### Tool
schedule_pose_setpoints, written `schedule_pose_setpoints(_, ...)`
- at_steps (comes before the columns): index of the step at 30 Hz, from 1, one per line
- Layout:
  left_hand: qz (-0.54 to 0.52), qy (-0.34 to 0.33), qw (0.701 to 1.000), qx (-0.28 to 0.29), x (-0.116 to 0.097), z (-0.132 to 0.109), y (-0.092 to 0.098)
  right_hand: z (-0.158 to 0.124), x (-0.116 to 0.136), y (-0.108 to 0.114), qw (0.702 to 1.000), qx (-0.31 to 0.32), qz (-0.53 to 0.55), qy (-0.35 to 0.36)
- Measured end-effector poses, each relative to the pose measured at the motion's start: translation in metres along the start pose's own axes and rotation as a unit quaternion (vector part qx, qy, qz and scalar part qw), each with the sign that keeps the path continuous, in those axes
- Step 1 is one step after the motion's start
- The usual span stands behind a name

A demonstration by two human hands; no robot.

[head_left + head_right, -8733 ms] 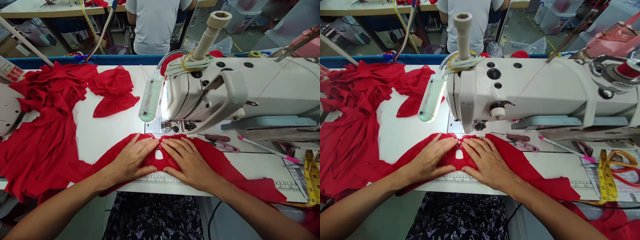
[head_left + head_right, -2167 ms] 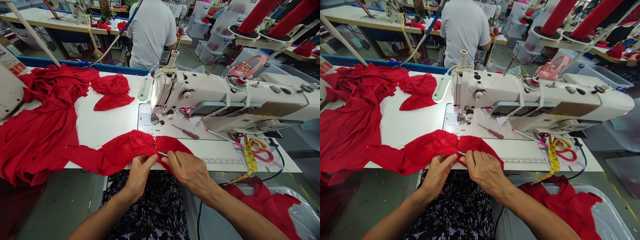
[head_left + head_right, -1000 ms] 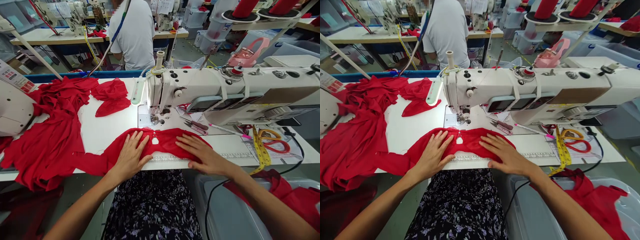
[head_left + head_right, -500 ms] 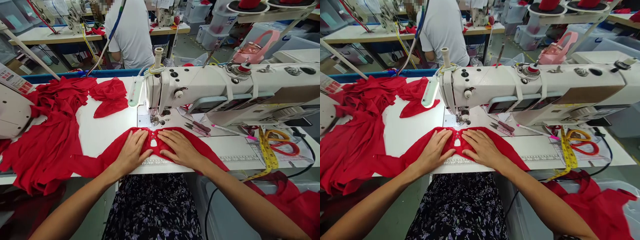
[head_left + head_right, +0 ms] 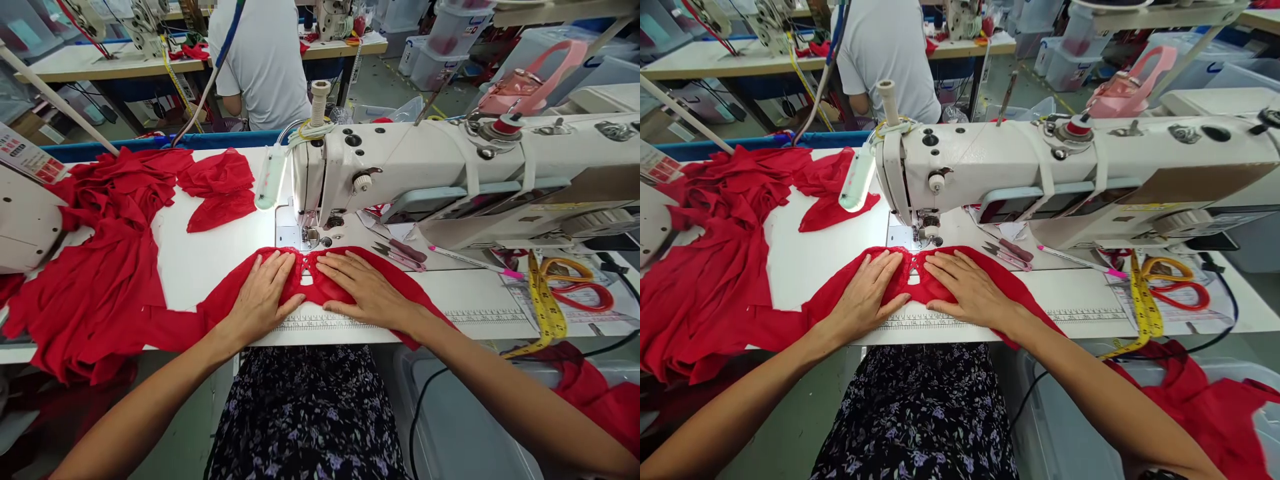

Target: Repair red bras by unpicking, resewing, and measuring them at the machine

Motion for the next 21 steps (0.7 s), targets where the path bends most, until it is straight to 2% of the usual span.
schedule_pose_setpoints(4,0.01,-0.012,1.0,-0.02,-0.007,-0.003,0.007,-0.023,0.02,0.02,0.998,-0.057,-0.002,0.02)
schedule_pose_setpoints(6,0.022,-0.016,0.998,-0.053,-0.012,-0.01,0.014,-0.048,0.042,0.026,0.994,-0.105,0.011,0.027)
schedule_pose_setpoints(8,0.027,-0.02,0.995,-0.091,-0.02,-0.022,0.022,-0.08,0.068,0.02,0.989,-0.131,0.053,0.051)
schedule_pose_setpoints(10,0.019,-0.032,0.991,-0.13,-0.033,-0.038,0.027,-0.109,0.09,-0.003,0.989,-0.072,0.111,0.064)
schedule_pose_setpoints(12,0.0,-0.056,0.983,-0.172,-0.049,-0.055,0.027,-0.134,0.097,-0.038,0.991,0.027,0.131,-0.017)
schedule_pose_setpoints(15,-0.047,-0.119,0.97,-0.206,-0.072,-0.076,0.015,-0.161,0.081,-0.087,0.983,0.123,0.046,-0.131)
schedule_pose_setpoints(16,-0.064,-0.154,0.965,-0.205,-0.08,-0.08,0.008,-0.168,0.068,-0.098,0.978,0.13,0.028,-0.164)
schedule_pose_setpoints(18,-0.099,-0.23,0.95,-0.189,-0.096,-0.086,-0.007,-0.18,0.039,-0.111,0.968,0.121,0.001,-0.219)
schedule_pose_setpoints(21,-0.145,-0.314,0.925,-0.159,-0.119,-0.087,-0.024,-0.187,-0.003,-0.109,0.957,0.071,-0.036,-0.277)
Point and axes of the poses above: each hand's wrist, its own z-axis towards the middle knuckle, its own y-axis out of the back of the hand, x = y × z, the point moved 3 cm from there along z, towards the middle knuckle, and after that the axes turned 2 degrees about y, right-handed, at the moved point
